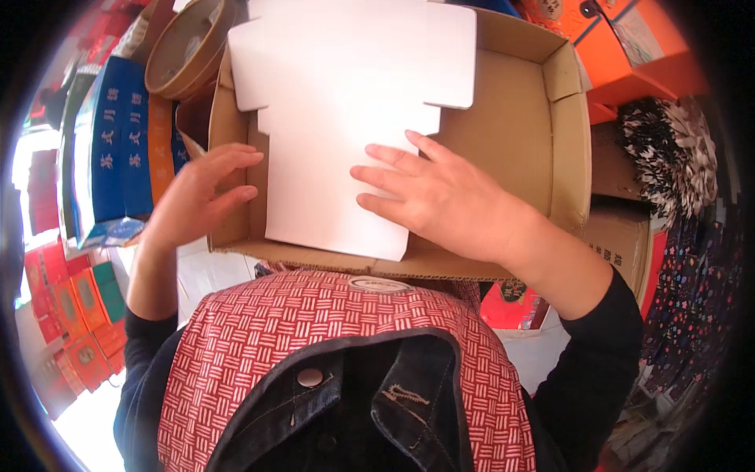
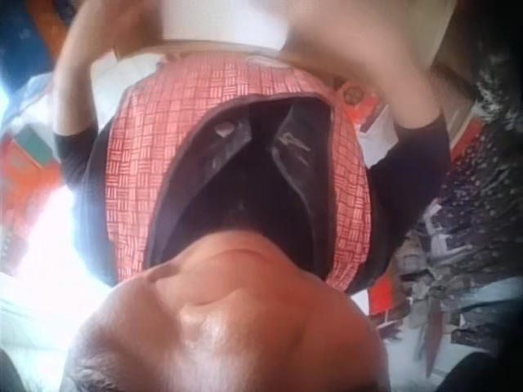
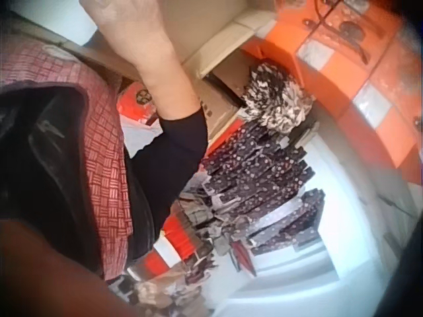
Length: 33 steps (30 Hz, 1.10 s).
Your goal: The person assembles small red boxes by folding white cardboard templates and inserting them into red sleeves. The person repeatedly picks up a template, folds it into a box shape, and slides it into a red sleeve, then places the finished box on a nearby surface.
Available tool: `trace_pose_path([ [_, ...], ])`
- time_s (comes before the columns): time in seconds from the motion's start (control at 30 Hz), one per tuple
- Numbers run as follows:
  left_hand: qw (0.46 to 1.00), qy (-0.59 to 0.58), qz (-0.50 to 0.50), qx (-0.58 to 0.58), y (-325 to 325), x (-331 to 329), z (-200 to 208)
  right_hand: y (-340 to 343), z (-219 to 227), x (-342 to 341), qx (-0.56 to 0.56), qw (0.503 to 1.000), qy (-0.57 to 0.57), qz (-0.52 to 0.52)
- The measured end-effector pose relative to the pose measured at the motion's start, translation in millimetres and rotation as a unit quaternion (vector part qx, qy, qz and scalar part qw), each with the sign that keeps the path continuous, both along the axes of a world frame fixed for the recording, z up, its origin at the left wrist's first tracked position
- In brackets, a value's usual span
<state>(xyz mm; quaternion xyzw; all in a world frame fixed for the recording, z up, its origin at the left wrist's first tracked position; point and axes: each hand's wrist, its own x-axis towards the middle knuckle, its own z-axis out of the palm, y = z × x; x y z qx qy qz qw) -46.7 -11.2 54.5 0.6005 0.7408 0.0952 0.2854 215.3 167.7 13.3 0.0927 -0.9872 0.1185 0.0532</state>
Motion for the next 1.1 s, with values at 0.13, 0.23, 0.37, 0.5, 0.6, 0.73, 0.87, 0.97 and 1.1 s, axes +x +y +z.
trace_pose_path([
  [0.13, 0.996, -0.005, 0.019, 0.083, -31, 15, -21, -2, -22, -3, 0.005, 0.997, 0.055, 0.053],
  [0.23, 0.974, 0.020, -0.134, 0.183, -29, 16, -22, 5, -20, 0, -0.101, 0.990, 0.099, -0.001],
  [0.37, 0.974, -0.135, -0.030, 0.181, -35, 20, -18, 7, 3, 13, -0.207, 0.977, 0.037, -0.030],
  [0.5, 0.966, -0.172, -0.062, 0.181, -34, 27, -19, 6, 37, 12, -0.370, 0.921, -0.120, -0.006],
  [0.6, 0.965, -0.198, -0.097, 0.139, -24, 25, -16, -11, 50, -12, -0.433, 0.866, -0.213, -0.133],
  [0.73, 0.964, -0.241, -0.069, 0.084, -23, 26, -21, -25, 32, -48, -0.453, 0.809, -0.362, -0.096],
  [0.87, 0.961, -0.241, -0.076, 0.108, -24, 25, -23, -23, 16, -59, -0.471, 0.778, -0.409, -0.069],
  [0.97, 0.960, -0.253, -0.067, 0.097, -25, 24, -25, -17, 15, -62, -0.459, 0.779, -0.421, -0.070],
  [1.1, 0.961, -0.254, -0.072, 0.088, -25, 22, -27, -14, 10, -63, -0.498, 0.747, -0.429, -0.095],
])
